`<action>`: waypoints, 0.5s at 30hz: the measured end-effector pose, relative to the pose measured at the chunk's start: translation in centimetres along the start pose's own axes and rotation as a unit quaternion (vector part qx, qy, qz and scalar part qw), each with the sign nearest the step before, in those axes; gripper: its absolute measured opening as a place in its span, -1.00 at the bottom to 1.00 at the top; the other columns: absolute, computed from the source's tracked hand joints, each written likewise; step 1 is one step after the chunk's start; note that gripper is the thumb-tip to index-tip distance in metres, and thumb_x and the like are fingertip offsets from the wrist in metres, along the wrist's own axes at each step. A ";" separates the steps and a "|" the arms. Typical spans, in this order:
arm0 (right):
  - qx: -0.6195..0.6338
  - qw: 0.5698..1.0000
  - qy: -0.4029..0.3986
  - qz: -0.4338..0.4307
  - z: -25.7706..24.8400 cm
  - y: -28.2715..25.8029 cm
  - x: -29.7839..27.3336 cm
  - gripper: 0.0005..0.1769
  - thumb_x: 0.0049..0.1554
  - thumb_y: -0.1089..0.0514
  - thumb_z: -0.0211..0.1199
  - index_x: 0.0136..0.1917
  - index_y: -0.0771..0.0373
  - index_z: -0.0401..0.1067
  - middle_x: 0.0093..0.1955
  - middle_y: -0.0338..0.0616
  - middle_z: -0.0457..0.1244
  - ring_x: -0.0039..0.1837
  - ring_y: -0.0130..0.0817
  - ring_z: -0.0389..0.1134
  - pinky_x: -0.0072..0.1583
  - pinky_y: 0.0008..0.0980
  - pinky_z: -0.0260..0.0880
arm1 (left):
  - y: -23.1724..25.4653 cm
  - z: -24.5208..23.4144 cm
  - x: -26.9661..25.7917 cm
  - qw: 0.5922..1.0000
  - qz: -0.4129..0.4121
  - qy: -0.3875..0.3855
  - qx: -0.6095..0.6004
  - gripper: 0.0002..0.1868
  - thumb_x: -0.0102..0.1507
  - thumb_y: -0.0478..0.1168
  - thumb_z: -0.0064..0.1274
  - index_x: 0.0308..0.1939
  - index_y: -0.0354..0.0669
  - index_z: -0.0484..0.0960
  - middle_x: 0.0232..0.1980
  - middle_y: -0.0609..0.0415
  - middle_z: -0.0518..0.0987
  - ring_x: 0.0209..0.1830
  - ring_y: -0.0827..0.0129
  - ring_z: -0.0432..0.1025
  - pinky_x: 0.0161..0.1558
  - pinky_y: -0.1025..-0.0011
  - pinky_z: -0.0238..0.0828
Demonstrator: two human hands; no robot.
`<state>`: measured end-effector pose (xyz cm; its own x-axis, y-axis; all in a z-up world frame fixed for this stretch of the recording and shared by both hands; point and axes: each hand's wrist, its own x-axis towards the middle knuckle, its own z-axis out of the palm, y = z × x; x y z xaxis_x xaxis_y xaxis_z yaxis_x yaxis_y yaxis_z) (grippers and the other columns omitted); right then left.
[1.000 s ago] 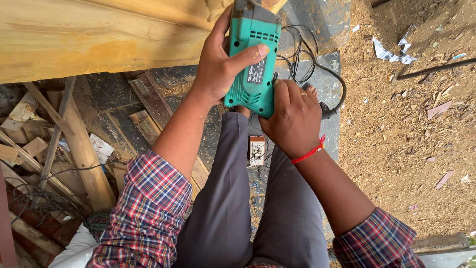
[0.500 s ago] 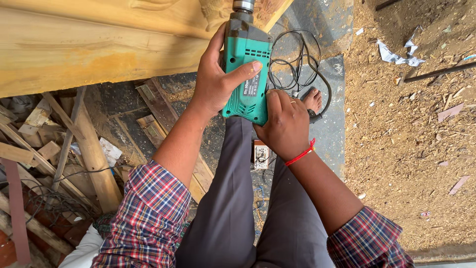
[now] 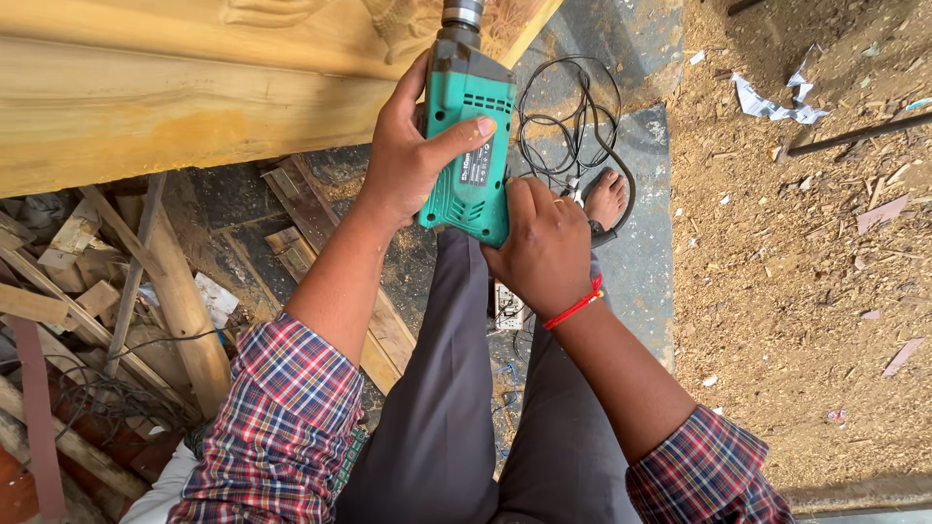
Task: The person uses an electric drill with a sanding disc attachment to smooth and polish the decorative carvings on a large wooden door.
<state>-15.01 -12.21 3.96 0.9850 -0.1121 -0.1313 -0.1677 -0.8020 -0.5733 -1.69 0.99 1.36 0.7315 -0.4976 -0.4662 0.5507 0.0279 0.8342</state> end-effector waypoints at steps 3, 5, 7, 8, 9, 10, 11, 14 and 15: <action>-0.002 1.000 0.002 -0.004 -0.4 0.5 0.6 -0.46 -0.16 0.09 0.50 0.01 0.32 0.35 -0.07 -0.01 0.30 -0.13 0.00 0.37 -0.06 -0.12 0.32 | 0.2 -0.1 0.4 0.999 0.030 -0.003 -0.013 -0.21 0.26 -0.33 0.30 0.52 -0.31 0.25 0.16 -0.02 0.57 0.07 0.38 0.55 0.12 0.34 0.63; 0.000 1.000 0.012 -0.011 -0.5 0.4 0.6 -0.47 -0.12 0.07 0.53 0.01 0.31 0.34 -0.06 -0.01 0.30 -0.14 -0.01 0.36 -0.06 -0.12 0.32 | 0.7 -0.2 0.3 0.999 0.026 -0.002 -0.026 -0.19 0.26 -0.33 0.29 0.52 -0.30 0.22 0.13 -0.04 0.59 0.03 0.36 0.57 0.08 0.32 0.65; 0.001 1.000 -0.007 -0.007 -0.7 0.0 0.4 -0.47 -0.14 0.09 0.52 0.00 0.31 0.34 -0.07 0.00 0.30 -0.16 -0.01 0.34 -0.07 -0.12 0.31 | 1.5 -0.2 -0.1 1.000 0.007 0.000 -0.029 -0.18 0.24 -0.31 0.27 0.51 -0.30 0.20 0.08 -0.08 0.62 -0.06 0.34 0.60 0.01 0.31 0.68; 0.001 1.000 -0.015 -0.007 -0.8 -0.2 0.4 -0.47 -0.15 0.09 0.52 -0.01 0.32 0.34 -0.08 0.00 0.29 -0.17 0.00 0.33 -0.08 -0.12 0.30 | 1.8 0.1 -0.6 1.000 0.004 -0.003 -0.028 -0.20 0.24 -0.31 0.26 0.50 -0.31 0.21 0.08 -0.09 0.63 -0.07 0.32 0.62 0.01 0.30 0.69; 0.014 1.000 0.002 -0.019 -0.9 -0.3 0.5 -0.46 -0.15 0.10 0.51 0.01 0.32 0.33 -0.07 -0.01 0.29 -0.13 -0.02 0.35 -0.06 -0.14 0.31 | 2.1 0.4 -1.0 1.000 0.003 -0.009 -0.026 -0.21 0.24 -0.31 0.26 0.49 -0.32 0.22 0.09 -0.09 0.63 -0.08 0.30 0.64 0.01 0.29 0.71; 0.027 0.999 0.019 -0.031 -1.0 -0.5 0.5 -0.46 -0.14 0.10 0.50 0.02 0.32 0.32 -0.06 -0.02 0.28 -0.09 -0.04 0.37 -0.05 -0.15 0.31 | 2.3 0.6 -0.9 1.000 0.003 -0.015 -0.024 -0.23 0.24 -0.30 0.25 0.48 -0.33 0.23 0.10 -0.10 0.63 -0.09 0.28 0.66 0.01 0.28 0.73; 0.042 0.998 0.029 -0.040 -1.2 -0.7 0.3 -0.45 -0.13 0.10 0.49 0.03 0.32 0.31 -0.05 -0.03 0.27 -0.05 -0.06 0.39 -0.04 -0.17 0.32 | 2.3 0.7 -0.9 0.999 -0.004 -0.011 -0.031 -0.22 0.25 -0.31 0.26 0.48 -0.34 0.23 0.09 -0.11 0.63 -0.08 0.28 0.65 0.02 0.28 0.72; 0.004 1.000 -0.001 -0.005 -1.4 -0.4 0.5 -0.48 -0.14 0.09 0.53 -0.03 0.30 0.33 -0.12 -0.02 0.27 -0.17 -0.04 0.32 -0.09 -0.14 0.28 | 2.3 0.7 -0.8 0.999 -0.013 0.002 -0.042 -0.20 0.25 -0.31 0.27 0.51 -0.37 0.22 0.07 -0.12 0.62 -0.07 0.29 0.63 0.01 0.28 0.70; 0.003 1.000 0.002 -0.010 -1.5 -0.2 0.8 -0.46 -0.17 0.09 0.53 -0.03 0.32 0.33 -0.11 -0.02 0.27 -0.17 -0.04 0.32 -0.09 -0.14 0.28 | 2.4 0.7 -0.5 0.999 -0.005 0.004 -0.041 -0.18 0.24 -0.30 0.27 0.51 -0.35 0.21 0.07 -0.12 0.62 -0.09 0.29 0.62 -0.01 0.28 0.70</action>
<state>-14.17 -12.99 5.22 0.9884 -0.0974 -0.1164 -0.1473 -0.8001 -0.5815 -1.00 0.72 3.77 0.7285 -0.4917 -0.4770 0.5889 0.0939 0.8027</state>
